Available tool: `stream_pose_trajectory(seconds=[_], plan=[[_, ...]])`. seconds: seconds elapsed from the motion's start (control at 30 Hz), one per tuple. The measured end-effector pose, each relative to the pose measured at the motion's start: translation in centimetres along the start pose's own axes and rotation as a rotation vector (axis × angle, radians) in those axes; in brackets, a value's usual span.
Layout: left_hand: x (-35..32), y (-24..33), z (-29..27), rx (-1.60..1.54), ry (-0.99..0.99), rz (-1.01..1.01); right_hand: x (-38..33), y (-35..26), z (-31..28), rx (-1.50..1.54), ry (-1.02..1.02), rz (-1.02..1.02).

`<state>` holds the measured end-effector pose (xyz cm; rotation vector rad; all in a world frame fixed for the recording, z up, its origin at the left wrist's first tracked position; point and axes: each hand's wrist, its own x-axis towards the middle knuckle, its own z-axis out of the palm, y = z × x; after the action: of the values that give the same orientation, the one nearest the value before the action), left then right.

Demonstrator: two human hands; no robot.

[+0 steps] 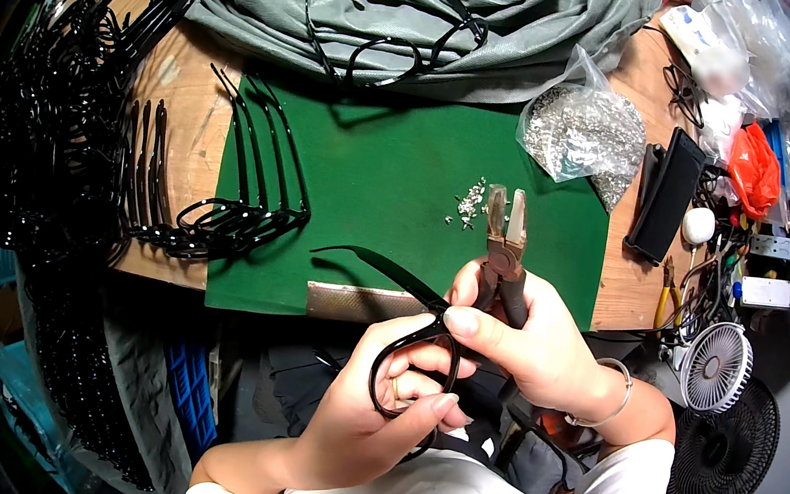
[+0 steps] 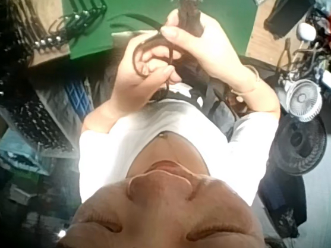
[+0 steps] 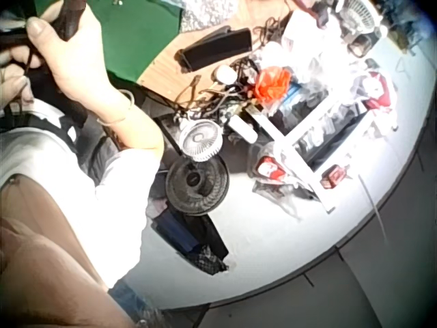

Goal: The person repeatedly picks up black eyeglass frames from a large bin and uses pliers to remove small protrusions from the temples. The person places the finished frames on the table and continues the process with additional frames.

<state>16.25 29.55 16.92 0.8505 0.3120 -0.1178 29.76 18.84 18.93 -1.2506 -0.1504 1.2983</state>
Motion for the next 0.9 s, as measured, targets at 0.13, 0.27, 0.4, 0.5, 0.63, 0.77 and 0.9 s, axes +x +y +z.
stream_pose_trajectory(seconds=[0.13,0.27,0.4,0.5,0.63,0.77,0.9], plan=[[0.0,-0.5,0.2,0.030,0.001,0.048,-0.3,0.4,0.1,-0.065,0.057,-0.056],[-0.1,-0.6,0.1,0.011,0.007,0.041,-0.3,0.7,0.1,-0.050,0.060,-0.065],[-0.3,-0.1,-0.2,-0.039,-0.016,-0.037,-0.2,0.4,0.1,0.036,0.011,0.022],[-0.8,0.1,-0.5,-0.098,-0.047,-0.064,-0.5,0.0,-0.2,0.049,-0.024,0.097],[-1.6,0.4,-1.3,-0.131,-0.072,-0.058,-1.8,-0.4,-1.2,-0.302,0.063,0.011],[-1.7,1.3,-1.5,-0.112,-0.070,-0.193,-3.0,-1.4,-2.5,-0.803,-0.249,0.137],[-1.9,0.9,-1.8,-0.115,-0.094,-0.165,-2.5,-2.2,-1.8,-0.806,-0.406,0.288]])
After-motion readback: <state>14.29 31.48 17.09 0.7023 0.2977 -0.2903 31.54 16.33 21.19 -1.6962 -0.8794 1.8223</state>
